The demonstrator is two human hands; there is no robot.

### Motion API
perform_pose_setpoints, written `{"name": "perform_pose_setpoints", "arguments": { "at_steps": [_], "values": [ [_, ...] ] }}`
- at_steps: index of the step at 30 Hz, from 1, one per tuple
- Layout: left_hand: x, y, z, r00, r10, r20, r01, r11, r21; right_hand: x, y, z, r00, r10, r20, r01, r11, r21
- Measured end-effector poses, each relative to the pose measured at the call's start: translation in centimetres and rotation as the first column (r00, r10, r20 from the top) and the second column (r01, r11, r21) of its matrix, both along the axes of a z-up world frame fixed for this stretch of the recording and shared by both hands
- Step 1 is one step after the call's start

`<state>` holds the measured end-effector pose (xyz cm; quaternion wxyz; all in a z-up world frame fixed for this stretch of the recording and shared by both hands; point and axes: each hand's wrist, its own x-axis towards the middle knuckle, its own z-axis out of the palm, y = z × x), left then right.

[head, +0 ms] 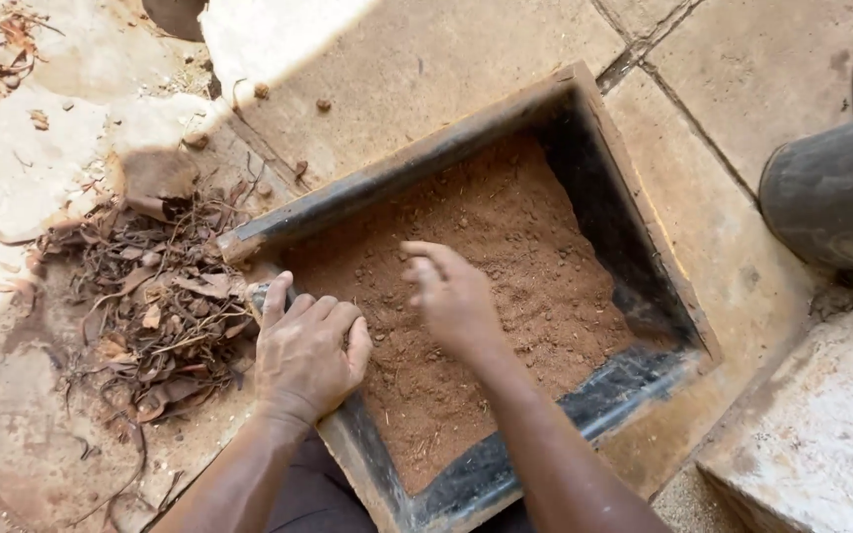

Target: Sifting through soil by hand in a wooden frame to remove debris and leveling it with a wooden bar for casting preparation.

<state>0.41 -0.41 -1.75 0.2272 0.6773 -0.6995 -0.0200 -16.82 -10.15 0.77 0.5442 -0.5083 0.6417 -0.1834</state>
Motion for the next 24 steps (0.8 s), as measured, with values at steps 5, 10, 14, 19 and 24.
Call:
{"name": "perform_pose_setpoints", "arguments": {
  "at_steps": [5,10,14,19,24],
  "values": [
    [-0.1,0.0,1.9,0.994,0.059,-0.094,-0.015,0.910,0.414,9.8,-0.3,9.3,0.919,0.348,0.183,-0.348,0.937,-0.032],
    [0.3,-0.2,1.7,1.000,-0.019,-0.006,0.020,0.924,0.382,7.0,-2.3,5.9,0.976,0.121,0.182,-0.075,0.967,-0.245],
    [0.2,0.1,2.3,0.997,0.001,-0.073,0.016,0.974,0.227,0.1,-6.0,-3.1,0.927,-0.168,-0.336,0.128,0.982,-0.138],
    [0.0,-0.4,2.4,0.999,0.036,-0.029,-0.030,0.985,0.169,-2.3,-7.4,-7.7,0.913,-0.106,-0.393,-0.047,0.932,-0.360],
    [0.0,-0.2,2.5,0.998,0.003,-0.062,0.009,0.982,0.188,-3.1,-4.3,-4.8,0.975,-0.202,-0.091,0.179,0.961,-0.211]
  ]
}}
